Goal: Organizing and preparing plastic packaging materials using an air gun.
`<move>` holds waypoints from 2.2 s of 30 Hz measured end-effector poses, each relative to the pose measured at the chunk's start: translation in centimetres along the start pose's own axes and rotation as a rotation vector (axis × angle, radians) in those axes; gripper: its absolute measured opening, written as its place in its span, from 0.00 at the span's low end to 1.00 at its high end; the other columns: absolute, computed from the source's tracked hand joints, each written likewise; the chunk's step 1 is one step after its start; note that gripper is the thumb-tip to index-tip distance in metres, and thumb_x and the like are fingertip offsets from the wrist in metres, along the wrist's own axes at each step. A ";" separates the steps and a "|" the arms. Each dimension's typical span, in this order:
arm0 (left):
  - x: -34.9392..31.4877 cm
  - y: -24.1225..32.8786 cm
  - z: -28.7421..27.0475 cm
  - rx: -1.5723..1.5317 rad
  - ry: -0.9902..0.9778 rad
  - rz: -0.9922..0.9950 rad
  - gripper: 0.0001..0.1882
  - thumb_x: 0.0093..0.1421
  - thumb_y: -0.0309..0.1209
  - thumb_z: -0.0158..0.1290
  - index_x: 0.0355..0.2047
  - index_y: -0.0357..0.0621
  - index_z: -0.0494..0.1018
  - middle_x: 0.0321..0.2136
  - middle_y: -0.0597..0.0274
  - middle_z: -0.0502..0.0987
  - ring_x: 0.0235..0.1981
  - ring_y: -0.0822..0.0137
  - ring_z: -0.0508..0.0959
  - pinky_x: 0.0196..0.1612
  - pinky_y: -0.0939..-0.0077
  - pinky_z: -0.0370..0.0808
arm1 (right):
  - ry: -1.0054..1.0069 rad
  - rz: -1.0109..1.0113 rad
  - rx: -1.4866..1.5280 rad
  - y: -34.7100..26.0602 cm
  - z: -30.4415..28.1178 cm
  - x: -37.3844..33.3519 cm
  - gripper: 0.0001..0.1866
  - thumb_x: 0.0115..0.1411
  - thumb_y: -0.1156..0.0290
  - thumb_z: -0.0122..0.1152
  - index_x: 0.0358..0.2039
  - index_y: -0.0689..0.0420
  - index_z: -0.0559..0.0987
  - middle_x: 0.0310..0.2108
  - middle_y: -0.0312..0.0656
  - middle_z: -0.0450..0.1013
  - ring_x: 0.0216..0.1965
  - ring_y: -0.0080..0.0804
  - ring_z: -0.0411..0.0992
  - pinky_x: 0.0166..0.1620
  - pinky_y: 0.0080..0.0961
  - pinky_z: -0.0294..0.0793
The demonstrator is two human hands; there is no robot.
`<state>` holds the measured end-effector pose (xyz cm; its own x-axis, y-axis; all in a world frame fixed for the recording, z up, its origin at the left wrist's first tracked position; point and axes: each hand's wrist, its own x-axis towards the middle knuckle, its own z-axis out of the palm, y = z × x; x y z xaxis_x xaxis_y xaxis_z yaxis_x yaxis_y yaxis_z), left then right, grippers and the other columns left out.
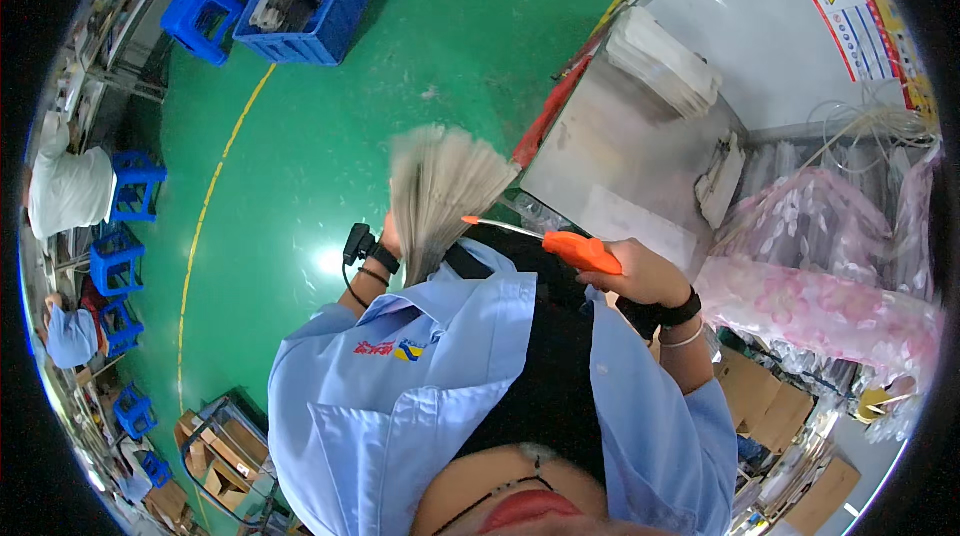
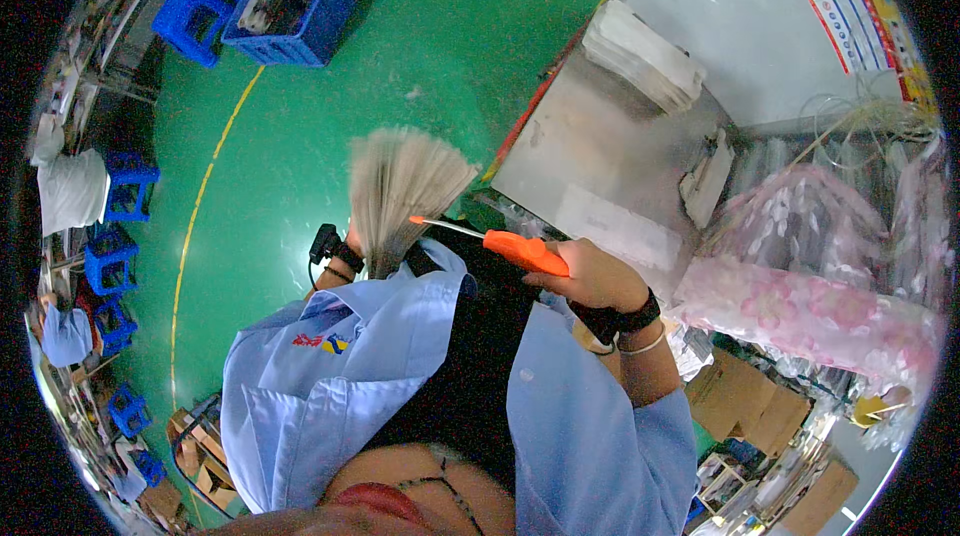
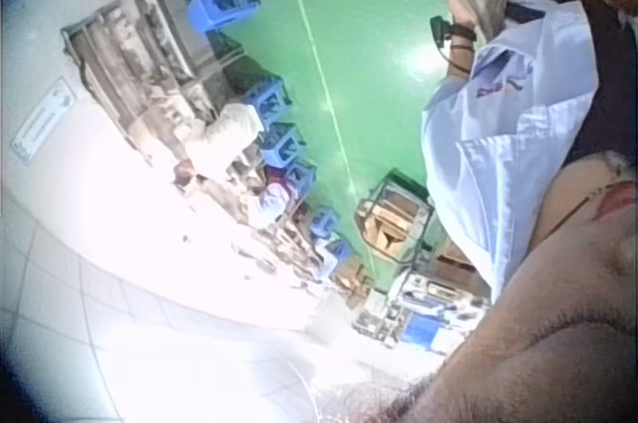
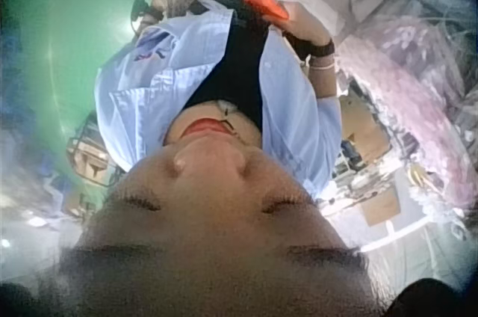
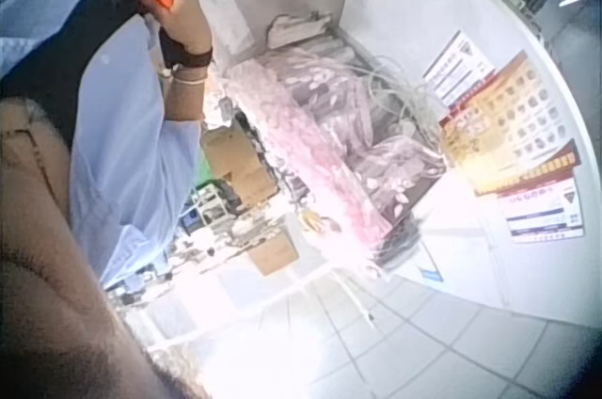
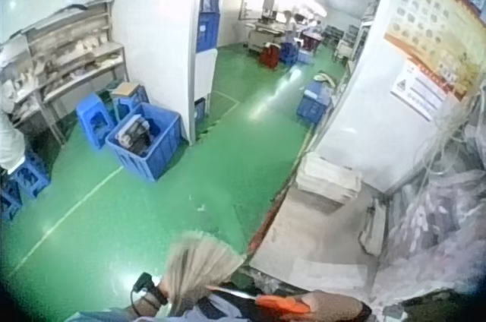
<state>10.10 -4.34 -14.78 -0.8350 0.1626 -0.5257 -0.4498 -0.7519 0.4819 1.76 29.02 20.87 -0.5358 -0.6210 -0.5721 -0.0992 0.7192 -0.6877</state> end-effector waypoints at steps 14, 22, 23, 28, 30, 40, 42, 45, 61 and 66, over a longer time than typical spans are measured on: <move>-2.7 3.4 5.3 0.418 0.125 0.208 0.51 0.57 0.71 0.26 0.54 0.31 0.65 0.47 0.48 0.74 0.46 0.57 0.77 0.50 0.66 0.74 | 0.028 -0.021 -0.149 2.2 0.1 -0.1 0.18 0.56 0.56 0.61 0.33 0.60 0.75 0.22 0.49 0.73 0.25 0.45 0.73 0.32 0.33 0.70; -2.9 4.3 6.3 -0.272 -0.068 -0.053 0.49 0.57 0.70 0.27 0.60 0.37 0.59 0.54 0.48 0.68 0.54 0.53 0.71 0.58 0.58 0.67 | 0.061 -0.034 -0.152 2.2 0.2 -0.1 0.15 0.58 0.61 0.60 0.36 0.61 0.75 0.24 0.49 0.74 0.26 0.44 0.73 0.32 0.32 0.70; -3.9 5.0 8.0 -0.056 -0.065 0.088 0.47 0.58 0.69 0.28 0.61 0.39 0.59 0.56 0.49 0.67 0.55 0.53 0.70 0.58 0.56 0.66 | -0.041 -0.044 -0.100 1.1 -0.3 -0.5 0.15 0.57 0.60 0.59 0.36 0.60 0.75 0.25 0.52 0.73 0.27 0.48 0.72 0.33 0.35 0.71; -2.8 4.2 5.2 0.004 -0.037 0.102 0.45 0.59 0.68 0.29 0.62 0.42 0.57 0.57 0.50 0.65 0.56 0.53 0.68 0.58 0.54 0.66 | -0.045 0.007 -0.123 2.7 0.4 -0.3 0.16 0.57 0.59 0.60 0.35 0.61 0.74 0.25 0.53 0.73 0.28 0.51 0.72 0.34 0.37 0.71; -2.3 3.5 4.0 -0.077 -0.040 0.069 0.45 0.59 0.67 0.30 0.62 0.42 0.57 0.58 0.51 0.65 0.56 0.53 0.68 0.58 0.54 0.66 | -0.137 0.033 -0.039 1.6 0.3 -0.4 0.16 0.56 0.59 0.60 0.33 0.61 0.75 0.25 0.54 0.73 0.28 0.51 0.72 0.34 0.37 0.71; 0.1 0.9 0.2 -0.219 -0.118 0.127 0.44 0.60 0.67 0.31 0.63 0.44 0.56 0.59 0.52 0.64 0.57 0.53 0.67 0.59 0.53 0.65 | 0.017 0.075 -0.116 2.2 0.4 -0.3 0.16 0.57 0.60 0.62 0.36 0.62 0.76 0.22 0.46 0.73 0.23 0.37 0.71 0.31 0.30 0.69; -1.6 2.9 3.3 -0.229 -0.104 0.017 0.43 0.60 0.66 0.32 0.63 0.44 0.55 0.59 0.53 0.64 0.57 0.53 0.67 0.60 0.54 0.64 | -0.108 0.018 -0.035 1.9 0.1 -1.0 0.17 0.57 0.60 0.62 0.36 0.62 0.76 0.22 0.46 0.73 0.23 0.37 0.71 0.32 0.30 0.69; -2.8 3.9 5.0 -0.161 0.011 0.099 0.43 0.61 0.66 0.32 0.63 0.43 0.55 0.59 0.52 0.64 0.57 0.53 0.67 0.60 0.55 0.63 | -0.013 0.145 -0.021 2.0 0.4 -0.3 0.17 0.56 0.60 0.62 0.35 0.62 0.76 0.21 0.46 0.73 0.24 0.37 0.72 0.32 0.30 0.70; -3.1 4.7 5.6 -0.332 -0.096 0.017 0.43 0.62 0.65 0.29 0.63 0.41 0.55 0.59 0.51 0.64 0.57 0.52 0.67 0.60 0.56 0.63 | -0.055 -0.002 -0.056 0.8 0.3 -0.1 0.16 0.56 0.61 0.62 0.37 0.61 0.76 0.22 0.50 0.73 0.25 0.45 0.72 0.32 0.33 0.70; -2.6 4.1 4.6 -0.309 -0.124 0.033 0.41 0.63 0.63 0.27 0.63 0.43 0.55 0.59 0.52 0.64 0.57 0.54 0.67 0.61 0.58 0.63 | -0.017 0.000 -0.071 1.3 0.8 -0.2 0.16 0.56 0.60 0.62 0.35 0.61 0.77 0.22 0.49 0.74 0.25 0.43 0.73 0.32 0.33 0.70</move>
<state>8.99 -4.87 -8.23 -0.8881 0.1971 -0.4153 -0.3205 -0.9131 0.2520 2.36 29.81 19.72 -0.5214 -0.6257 -0.5802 -0.1585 0.7392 -0.6546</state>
